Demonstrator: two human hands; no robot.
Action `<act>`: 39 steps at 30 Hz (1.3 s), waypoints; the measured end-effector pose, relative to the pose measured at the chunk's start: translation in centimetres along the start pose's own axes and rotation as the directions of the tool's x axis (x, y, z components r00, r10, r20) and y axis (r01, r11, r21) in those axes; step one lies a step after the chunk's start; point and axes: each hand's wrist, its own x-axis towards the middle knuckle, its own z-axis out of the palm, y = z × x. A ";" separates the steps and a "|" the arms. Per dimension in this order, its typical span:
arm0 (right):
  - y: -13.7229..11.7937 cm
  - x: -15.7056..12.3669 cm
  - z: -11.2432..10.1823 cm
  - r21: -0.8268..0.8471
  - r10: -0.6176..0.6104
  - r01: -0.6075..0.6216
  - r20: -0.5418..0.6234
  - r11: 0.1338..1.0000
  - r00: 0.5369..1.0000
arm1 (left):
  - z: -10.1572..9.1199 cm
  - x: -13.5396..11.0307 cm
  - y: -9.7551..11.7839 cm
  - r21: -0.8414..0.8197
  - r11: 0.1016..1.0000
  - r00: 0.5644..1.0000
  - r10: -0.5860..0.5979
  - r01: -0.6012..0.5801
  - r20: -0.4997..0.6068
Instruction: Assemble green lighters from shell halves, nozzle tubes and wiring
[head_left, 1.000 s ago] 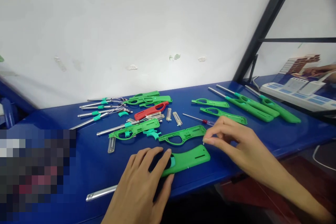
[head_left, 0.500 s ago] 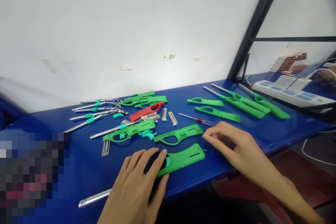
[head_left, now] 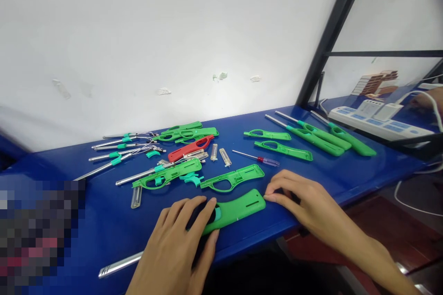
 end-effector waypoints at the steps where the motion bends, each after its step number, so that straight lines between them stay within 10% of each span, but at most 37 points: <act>1: 0.0 0.1 0.0 0.000 -0.002 0.002 -0.013 1.000 1.000 | 0.0 0.0 0.0 0.000 1.000 1.000 0.001 -0.001 0.001; 39: -3.8 3.6 -1.6 -0.191 -0.119 0.184 0.310 0.964 0.943 | -0.1 -0.2 0.2 -0.017 1.000 0.999 -0.008 0.009 0.043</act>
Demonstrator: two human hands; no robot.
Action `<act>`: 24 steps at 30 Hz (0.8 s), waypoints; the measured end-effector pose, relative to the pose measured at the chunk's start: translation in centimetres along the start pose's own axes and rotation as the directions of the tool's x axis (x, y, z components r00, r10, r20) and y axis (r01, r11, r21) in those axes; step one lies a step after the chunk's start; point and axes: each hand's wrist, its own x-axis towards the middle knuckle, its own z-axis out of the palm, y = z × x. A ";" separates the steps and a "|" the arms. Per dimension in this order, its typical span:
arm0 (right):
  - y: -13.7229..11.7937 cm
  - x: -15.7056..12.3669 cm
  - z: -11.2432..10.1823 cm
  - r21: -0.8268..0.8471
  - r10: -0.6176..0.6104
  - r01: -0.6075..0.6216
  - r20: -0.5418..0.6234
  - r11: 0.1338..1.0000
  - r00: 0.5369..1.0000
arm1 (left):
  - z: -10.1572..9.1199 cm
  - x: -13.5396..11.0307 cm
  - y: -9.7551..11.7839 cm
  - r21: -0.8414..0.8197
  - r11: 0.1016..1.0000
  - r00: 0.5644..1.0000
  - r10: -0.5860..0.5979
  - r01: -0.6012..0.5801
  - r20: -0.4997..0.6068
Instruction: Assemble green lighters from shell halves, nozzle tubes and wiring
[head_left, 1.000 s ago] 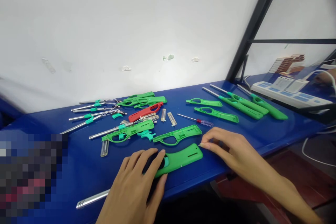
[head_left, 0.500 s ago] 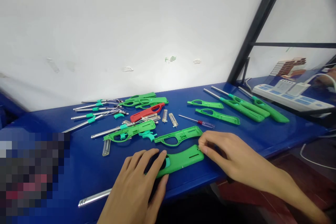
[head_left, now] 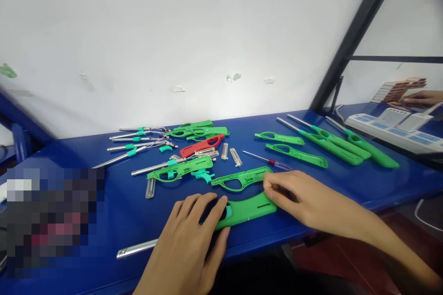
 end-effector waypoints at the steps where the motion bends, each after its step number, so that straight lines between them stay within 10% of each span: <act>1: 0.2 -0.1 0.1 0.009 0.001 -0.001 -0.002 1.000 1.000 | -0.1 0.0 0.1 -0.002 1.000 1.000 -0.007 0.007 0.011; 15: 1.7 -1.5 0.3 0.118 0.057 -0.036 -0.181 0.992 0.982 | -0.1 0.1 0.2 -0.024 1.000 1.000 -0.015 0.016 0.013; 20: 5.1 -1.2 -0.4 -0.043 0.154 -0.196 -0.460 0.980 0.874 | 0.1 0.1 0.0 -0.002 1.000 1.000 -0.004 0.004 -0.007; 24: 7.2 -0.7 -0.1 -0.184 0.107 -0.211 -0.455 0.960 0.884 | 0.0 0.1 -0.1 0.013 1.000 1.000 0.001 -0.001 -0.010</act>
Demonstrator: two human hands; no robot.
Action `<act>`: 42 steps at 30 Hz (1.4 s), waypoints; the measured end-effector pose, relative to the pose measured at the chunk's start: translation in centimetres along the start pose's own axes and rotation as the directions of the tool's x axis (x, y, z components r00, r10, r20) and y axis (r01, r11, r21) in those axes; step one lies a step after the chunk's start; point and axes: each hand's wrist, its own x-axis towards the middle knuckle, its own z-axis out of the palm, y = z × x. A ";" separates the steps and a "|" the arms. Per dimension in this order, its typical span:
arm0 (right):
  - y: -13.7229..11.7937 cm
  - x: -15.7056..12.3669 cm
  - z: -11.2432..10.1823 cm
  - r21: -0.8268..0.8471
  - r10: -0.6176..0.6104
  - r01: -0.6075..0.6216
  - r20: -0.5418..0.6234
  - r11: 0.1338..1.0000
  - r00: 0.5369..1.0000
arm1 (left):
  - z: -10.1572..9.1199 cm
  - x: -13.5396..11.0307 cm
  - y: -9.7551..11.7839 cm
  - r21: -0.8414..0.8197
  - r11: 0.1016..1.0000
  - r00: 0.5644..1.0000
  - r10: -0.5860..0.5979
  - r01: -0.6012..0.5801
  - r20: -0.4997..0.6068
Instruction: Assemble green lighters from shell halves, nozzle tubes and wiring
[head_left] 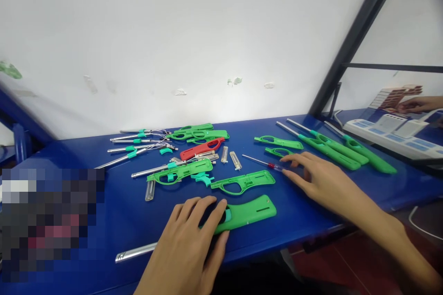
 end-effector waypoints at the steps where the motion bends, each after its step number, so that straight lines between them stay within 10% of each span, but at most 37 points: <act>1: 0.1 0.1 0.2 0.002 -0.008 0.008 0.010 1.000 1.000 | 0.0 0.0 0.0 0.003 1.000 1.000 0.001 -0.001 -0.005; 8: -0.4 0.5 0.7 0.100 0.029 -0.023 -0.063 0.995 0.998 | 0.1 0.3 -0.2 0.053 0.998 0.998 0.044 -0.041 -0.050; 14: -1.9 1.2 -3.0 0.269 0.175 -0.092 -0.306 0.959 0.936 | 0.5 0.1 -0.7 0.082 0.994 0.994 0.076 -0.070 -0.078; 23: -5.1 2.4 -6.8 0.816 0.364 0.264 -0.487 0.514 0.794 | 0.7 0.0 -1.2 0.095 0.992 0.994 0.088 -0.081 -0.068; 26: -5.9 1.6 -6.7 0.841 0.299 0.290 -0.452 0.456 0.841 | 0.7 0.0 -1.1 0.089 0.993 0.994 0.086 -0.080 -0.068; 31: -6.7 0.4 -6.7 0.797 0.098 0.131 -0.231 0.590 0.968 | 0.5 0.0 -0.8 0.083 0.994 0.996 0.075 -0.070 -0.055; 42: -8.3 1.4 -4.6 0.830 -0.068 0.102 -0.077 0.549 0.995 | 0.4 0.0 -0.6 0.074 0.995 0.995 0.068 -0.063 -0.069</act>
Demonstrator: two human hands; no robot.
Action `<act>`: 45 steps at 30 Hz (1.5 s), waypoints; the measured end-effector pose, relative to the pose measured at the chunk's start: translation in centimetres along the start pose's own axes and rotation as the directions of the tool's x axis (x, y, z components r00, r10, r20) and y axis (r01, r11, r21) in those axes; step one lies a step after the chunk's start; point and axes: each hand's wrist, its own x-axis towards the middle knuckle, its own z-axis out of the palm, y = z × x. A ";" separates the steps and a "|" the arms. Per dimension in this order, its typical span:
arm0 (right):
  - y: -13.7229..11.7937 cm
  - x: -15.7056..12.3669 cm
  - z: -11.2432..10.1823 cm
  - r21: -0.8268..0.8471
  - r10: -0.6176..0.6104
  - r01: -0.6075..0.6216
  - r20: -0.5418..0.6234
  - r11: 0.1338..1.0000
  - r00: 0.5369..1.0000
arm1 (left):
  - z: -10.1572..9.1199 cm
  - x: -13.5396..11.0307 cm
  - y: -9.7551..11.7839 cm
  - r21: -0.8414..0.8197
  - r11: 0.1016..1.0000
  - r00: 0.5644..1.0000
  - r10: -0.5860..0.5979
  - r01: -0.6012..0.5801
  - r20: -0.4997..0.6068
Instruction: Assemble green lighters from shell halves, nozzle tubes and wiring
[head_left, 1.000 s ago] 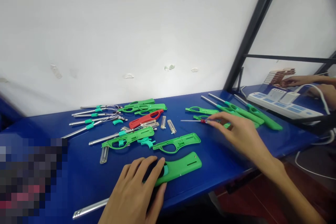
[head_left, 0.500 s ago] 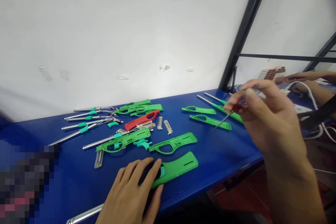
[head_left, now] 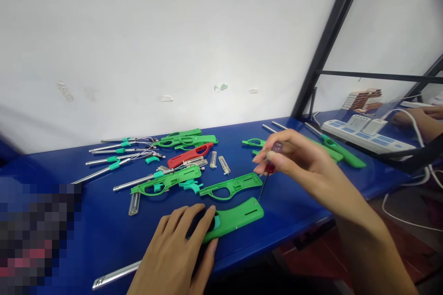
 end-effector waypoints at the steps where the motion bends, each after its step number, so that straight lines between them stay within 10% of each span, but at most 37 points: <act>1: 0.2 0.1 0.2 0.004 0.008 -0.008 0.018 1.000 1.000 | 0.0 0.0 0.0 -0.002 1.000 1.000 -0.003 0.003 -0.002; 45: 0.3 0.2 0.5 -0.058 0.066 -0.062 0.072 0.996 0.995 | 0.1 -0.1 -0.1 0.002 1.000 1.000 -0.003 0.003 0.005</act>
